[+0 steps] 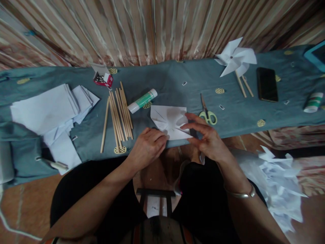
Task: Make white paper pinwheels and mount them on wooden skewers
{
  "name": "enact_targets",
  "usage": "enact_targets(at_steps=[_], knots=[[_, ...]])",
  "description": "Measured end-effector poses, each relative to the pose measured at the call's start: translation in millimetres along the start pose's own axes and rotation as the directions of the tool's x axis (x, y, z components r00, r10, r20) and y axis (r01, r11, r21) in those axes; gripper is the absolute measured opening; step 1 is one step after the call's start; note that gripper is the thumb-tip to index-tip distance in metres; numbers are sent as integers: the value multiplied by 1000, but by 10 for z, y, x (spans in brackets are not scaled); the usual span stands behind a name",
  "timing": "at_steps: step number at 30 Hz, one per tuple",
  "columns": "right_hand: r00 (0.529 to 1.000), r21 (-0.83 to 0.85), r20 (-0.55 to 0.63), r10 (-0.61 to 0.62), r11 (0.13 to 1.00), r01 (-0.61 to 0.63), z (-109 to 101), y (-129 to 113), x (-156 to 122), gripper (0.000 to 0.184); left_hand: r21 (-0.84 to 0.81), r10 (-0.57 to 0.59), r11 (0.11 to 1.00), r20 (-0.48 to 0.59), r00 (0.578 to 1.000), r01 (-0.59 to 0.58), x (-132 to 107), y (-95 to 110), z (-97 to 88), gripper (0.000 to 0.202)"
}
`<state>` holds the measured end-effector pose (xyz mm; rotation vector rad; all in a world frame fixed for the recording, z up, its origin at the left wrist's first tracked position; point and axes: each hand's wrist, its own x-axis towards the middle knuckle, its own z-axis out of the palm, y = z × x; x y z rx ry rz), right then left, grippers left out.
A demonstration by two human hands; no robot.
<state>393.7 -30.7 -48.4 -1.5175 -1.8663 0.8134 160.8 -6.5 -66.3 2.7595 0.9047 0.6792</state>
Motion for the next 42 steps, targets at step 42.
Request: enact_targets(at_steps=[42], knots=[[978, -171, -206, 18, 984, -55, 360, 28, 163, 7, -55, 1, 998, 5, 1000, -1, 13, 70, 61, 23]])
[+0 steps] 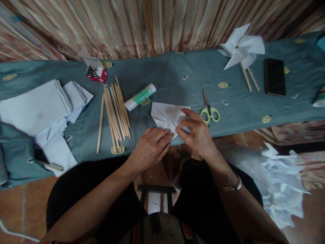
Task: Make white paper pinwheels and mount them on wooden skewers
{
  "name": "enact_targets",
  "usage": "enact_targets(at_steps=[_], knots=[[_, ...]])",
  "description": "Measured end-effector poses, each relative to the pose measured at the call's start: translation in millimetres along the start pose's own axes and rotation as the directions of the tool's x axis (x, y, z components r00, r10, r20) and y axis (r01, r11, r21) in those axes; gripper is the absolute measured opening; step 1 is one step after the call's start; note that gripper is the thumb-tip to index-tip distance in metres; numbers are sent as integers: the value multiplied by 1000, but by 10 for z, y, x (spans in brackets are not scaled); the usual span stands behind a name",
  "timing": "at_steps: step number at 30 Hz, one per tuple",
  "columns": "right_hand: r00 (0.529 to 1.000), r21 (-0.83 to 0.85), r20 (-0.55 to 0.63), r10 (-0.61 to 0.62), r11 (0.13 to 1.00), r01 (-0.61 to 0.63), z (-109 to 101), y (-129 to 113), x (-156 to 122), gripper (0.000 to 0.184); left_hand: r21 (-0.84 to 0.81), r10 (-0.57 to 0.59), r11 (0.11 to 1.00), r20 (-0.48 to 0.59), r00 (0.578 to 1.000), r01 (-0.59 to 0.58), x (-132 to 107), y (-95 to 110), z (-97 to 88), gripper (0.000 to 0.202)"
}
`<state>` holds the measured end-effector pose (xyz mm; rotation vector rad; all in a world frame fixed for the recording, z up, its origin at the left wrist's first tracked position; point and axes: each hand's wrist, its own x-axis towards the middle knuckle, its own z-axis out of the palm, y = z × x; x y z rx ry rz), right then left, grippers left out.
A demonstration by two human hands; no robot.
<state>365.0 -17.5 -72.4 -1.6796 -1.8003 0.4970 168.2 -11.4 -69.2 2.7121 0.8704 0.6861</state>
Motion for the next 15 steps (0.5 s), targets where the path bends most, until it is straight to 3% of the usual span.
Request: enact_targets(at_steps=[15], knots=[[999, -53, 8, -41, 998, 42, 18, -2, -5, 6, -19, 18, 1000, 67, 998, -17, -3, 2, 16, 23]])
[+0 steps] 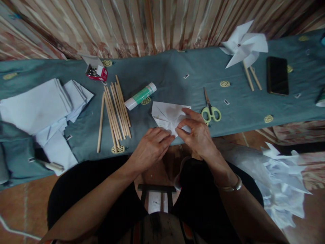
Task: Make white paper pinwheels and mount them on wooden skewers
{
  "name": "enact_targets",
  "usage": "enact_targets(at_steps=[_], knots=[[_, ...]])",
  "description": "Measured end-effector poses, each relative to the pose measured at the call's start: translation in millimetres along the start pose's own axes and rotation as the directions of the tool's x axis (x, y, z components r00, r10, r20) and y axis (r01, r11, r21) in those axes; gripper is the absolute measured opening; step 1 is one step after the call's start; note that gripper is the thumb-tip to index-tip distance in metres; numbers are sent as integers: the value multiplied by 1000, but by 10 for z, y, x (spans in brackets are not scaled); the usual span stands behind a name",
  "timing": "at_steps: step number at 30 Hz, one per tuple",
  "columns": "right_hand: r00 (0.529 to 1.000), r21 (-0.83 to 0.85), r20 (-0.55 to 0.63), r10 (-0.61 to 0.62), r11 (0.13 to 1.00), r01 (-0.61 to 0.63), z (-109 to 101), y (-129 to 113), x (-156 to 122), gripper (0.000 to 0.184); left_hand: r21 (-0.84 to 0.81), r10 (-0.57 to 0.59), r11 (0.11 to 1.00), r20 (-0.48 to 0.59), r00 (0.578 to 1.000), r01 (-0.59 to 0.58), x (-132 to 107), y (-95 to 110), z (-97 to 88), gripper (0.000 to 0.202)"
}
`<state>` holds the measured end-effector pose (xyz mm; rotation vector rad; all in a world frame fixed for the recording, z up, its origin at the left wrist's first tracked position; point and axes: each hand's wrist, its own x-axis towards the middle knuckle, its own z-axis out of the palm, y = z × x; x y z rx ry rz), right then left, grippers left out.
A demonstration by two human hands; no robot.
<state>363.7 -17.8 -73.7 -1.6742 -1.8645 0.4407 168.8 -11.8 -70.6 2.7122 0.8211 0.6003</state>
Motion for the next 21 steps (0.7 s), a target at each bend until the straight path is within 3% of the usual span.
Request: enact_targets(at_steps=[9, 21], knots=[[999, -7, 17, -36, 999, 36, -6, 55, -13, 6, -7, 16, 1000, -9, 1000, -16, 14, 6, -3, 21], [988, -73, 80, -129, 988, 135, -46, -77, -42, 27, 8, 1, 1000, 27, 1000, -1, 17, 11, -13, 20]])
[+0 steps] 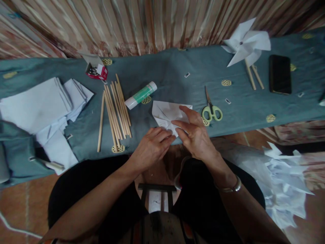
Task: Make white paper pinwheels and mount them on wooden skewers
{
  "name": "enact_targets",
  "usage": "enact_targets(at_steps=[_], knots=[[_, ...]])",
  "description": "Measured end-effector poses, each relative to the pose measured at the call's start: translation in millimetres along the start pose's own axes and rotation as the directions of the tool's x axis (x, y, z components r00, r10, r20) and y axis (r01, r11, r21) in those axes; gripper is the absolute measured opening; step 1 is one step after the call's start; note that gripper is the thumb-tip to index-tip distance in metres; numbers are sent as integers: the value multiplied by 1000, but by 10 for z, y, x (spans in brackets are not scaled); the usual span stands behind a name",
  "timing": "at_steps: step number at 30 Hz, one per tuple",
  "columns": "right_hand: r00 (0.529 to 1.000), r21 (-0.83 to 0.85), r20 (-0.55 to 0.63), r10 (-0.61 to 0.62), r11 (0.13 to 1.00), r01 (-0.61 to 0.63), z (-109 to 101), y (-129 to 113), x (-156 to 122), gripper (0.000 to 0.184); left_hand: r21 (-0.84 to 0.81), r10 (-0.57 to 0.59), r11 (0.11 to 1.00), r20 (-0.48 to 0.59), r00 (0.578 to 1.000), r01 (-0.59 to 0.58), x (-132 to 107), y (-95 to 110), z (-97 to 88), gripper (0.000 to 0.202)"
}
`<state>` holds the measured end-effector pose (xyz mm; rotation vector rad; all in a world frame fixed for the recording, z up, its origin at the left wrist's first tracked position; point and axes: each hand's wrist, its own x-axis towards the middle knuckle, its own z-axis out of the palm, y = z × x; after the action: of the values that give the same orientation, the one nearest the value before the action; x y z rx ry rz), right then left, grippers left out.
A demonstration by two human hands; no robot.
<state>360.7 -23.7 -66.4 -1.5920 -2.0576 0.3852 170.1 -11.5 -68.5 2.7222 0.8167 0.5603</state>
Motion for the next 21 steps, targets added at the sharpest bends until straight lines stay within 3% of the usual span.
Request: enact_targets(at_steps=[9, 16, 21], knots=[[992, -145, 122, 23, 989, -5, 3, -111, -44, 34, 2, -12, 1000, 29, 1000, 12, 0, 7, -4, 20], [997, -114, 71, -39, 992, 47, 168, -148, -159, 45, 3, -25, 1000, 35, 999, 25, 0, 10, -2, 19], [997, -105, 55, -52, 993, 58, 172, -118, -142, 41, 2, -33, 999, 28, 999, 33, -2, 9, 3, 18]])
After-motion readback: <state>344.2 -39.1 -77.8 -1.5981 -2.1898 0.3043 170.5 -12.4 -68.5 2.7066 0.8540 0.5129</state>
